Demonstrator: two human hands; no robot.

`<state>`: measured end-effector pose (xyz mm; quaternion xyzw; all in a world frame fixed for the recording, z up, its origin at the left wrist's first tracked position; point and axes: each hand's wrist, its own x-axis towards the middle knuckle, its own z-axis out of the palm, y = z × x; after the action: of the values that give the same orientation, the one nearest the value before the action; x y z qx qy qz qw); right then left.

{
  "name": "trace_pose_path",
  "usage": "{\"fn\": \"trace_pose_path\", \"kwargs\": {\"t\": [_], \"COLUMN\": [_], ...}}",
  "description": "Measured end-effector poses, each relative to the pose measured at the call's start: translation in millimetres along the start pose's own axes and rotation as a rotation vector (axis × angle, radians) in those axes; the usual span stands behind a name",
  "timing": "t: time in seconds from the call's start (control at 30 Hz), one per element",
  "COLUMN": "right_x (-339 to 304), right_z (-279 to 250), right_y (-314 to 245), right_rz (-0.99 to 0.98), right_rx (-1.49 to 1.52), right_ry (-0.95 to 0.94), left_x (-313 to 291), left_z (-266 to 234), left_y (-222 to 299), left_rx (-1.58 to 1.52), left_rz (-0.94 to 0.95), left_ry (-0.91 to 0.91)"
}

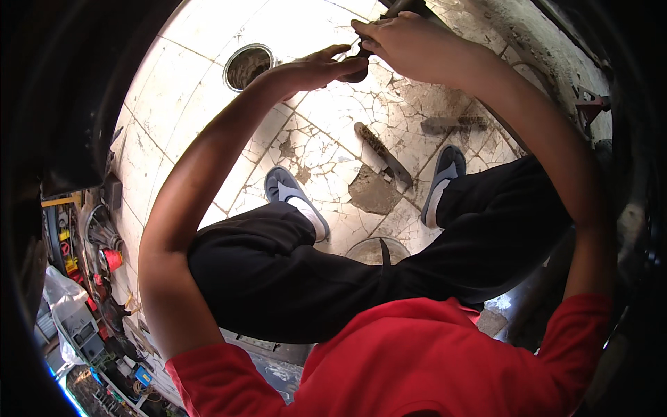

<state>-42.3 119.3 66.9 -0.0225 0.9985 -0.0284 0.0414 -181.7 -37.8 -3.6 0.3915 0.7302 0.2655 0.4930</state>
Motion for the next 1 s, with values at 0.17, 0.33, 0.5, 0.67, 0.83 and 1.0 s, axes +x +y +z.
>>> {"fn": "trace_pose_path", "kwargs": {"t": [0.17,0.33,0.5,0.67,0.83,1.0], "right_x": [0.4,-6.9,-3.9,-0.6,11.4,7.9], "right_z": [18.4,-11.7,7.4,-12.5,29.2,22.8], "right_y": [18.7,-2.1,11.4,-8.1,28.2,22.8], "right_rz": [-0.078,-0.061,-0.004,0.156,-0.348,-0.339], "right_rx": [-0.035,0.063,0.166,0.348,-0.160,-0.174], "right_ry": [0.161,0.076,0.135,-0.065,0.205,0.107], "left_x": [6.1,-2.6,3.7,-3.5,-3.3,-3.0], "left_z": [6.0,9.7,11.1,9.8,11.0,11.7], "left_y": [-6.4,-4.1,-5.5,-3.3,1.6,-7.2], "left_rx": [-0.019,-0.034,-0.080,-0.141,-0.206,-0.146], "left_rz": [0.079,0.043,0.100,0.103,0.094,0.074], "left_ry": [0.105,0.124,0.124,0.006,-0.059,-0.038]}}
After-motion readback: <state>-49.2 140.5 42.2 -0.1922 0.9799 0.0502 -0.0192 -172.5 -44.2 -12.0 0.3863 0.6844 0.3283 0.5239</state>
